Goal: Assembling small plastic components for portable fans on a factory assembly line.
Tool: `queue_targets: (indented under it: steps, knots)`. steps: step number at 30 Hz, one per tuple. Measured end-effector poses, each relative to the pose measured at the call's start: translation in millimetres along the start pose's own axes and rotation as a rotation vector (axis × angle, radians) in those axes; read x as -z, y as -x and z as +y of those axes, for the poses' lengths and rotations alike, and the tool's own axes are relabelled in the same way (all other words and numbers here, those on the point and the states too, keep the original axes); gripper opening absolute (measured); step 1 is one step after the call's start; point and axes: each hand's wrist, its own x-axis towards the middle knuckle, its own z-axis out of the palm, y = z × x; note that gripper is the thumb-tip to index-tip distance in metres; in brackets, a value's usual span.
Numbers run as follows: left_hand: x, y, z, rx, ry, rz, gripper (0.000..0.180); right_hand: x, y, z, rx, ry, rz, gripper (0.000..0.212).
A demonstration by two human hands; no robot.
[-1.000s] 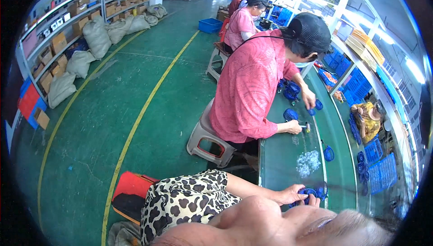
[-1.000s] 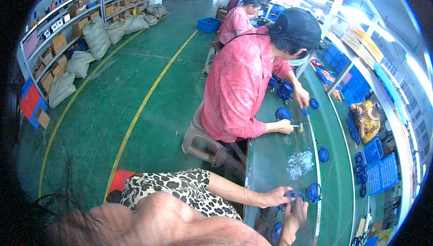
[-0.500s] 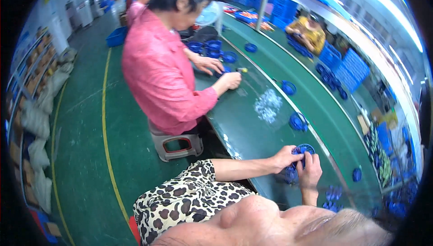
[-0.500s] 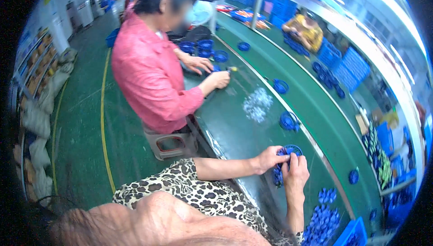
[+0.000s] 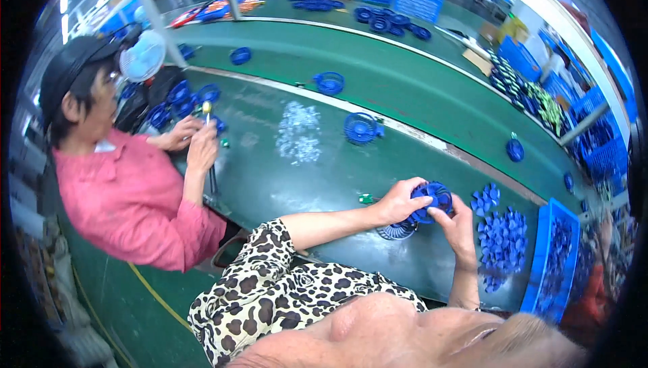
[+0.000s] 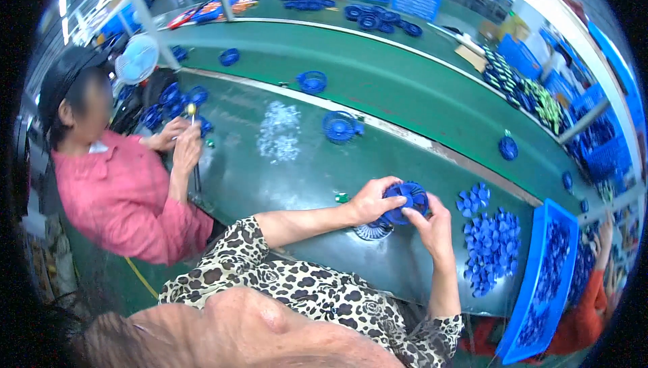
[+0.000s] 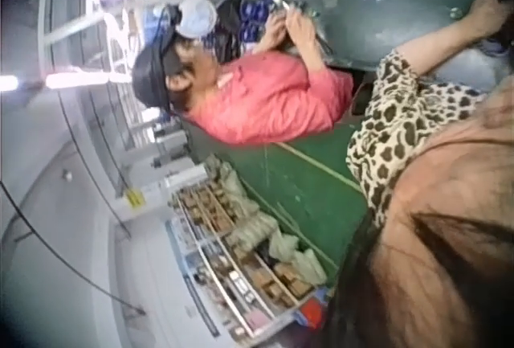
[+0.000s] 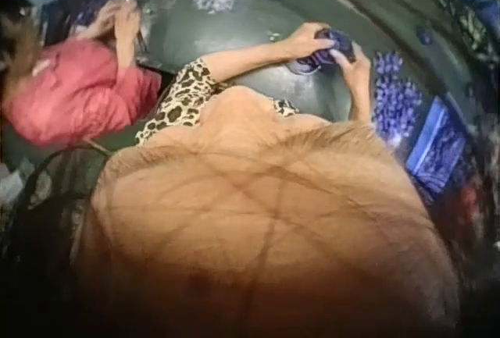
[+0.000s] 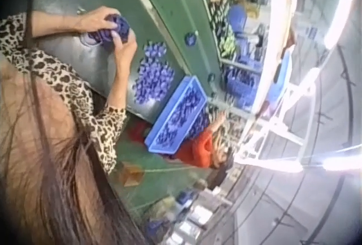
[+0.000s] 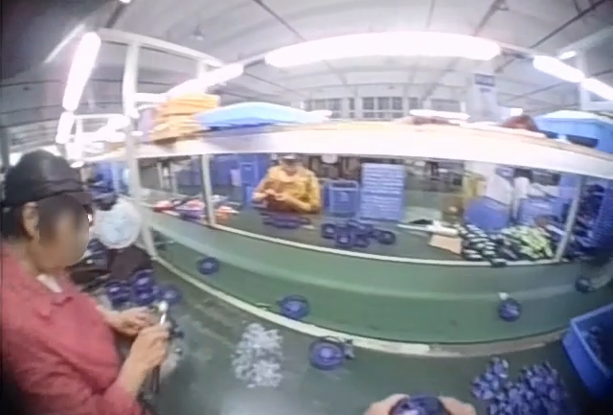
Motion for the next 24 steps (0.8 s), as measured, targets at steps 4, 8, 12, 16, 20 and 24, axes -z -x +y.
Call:
queue_targets:
  steps: [4,8,12,16,20,24]
  knots:
    - [-7.9,-18.5,-13.6,-0.038,-0.149,-0.152,0.040,-6.6,4.8,41.0,-0.068,-0.302,0.111,0.029]
    - [-3.1,-25.5,-21.4,0.055,-0.048,-0.184,0.036,-16.4,-5.9,48.2,-0.100,-0.370,0.136,0.022]
    - [0.6,-28.3,-26.9,0.073,-0.110,-0.113,0.038,-16.8,-21.8,54.7,-0.108,-0.402,0.085,0.019]
    - [8.3,-35.7,-20.6,0.049,-0.026,0.070,0.038,10.3,-61.9,53.6,-0.093,-0.150,-0.119,0.018]
    - [29.3,-41.0,-21.0,-0.098,-0.360,0.051,0.035,52.9,-117.6,46.5,-0.166,-0.284,0.106,0.024]
    - [24.2,-27.9,-31.8,-0.131,-0.554,-0.125,0.029,52.8,-107.4,63.9,-0.199,-0.389,0.319,0.039]
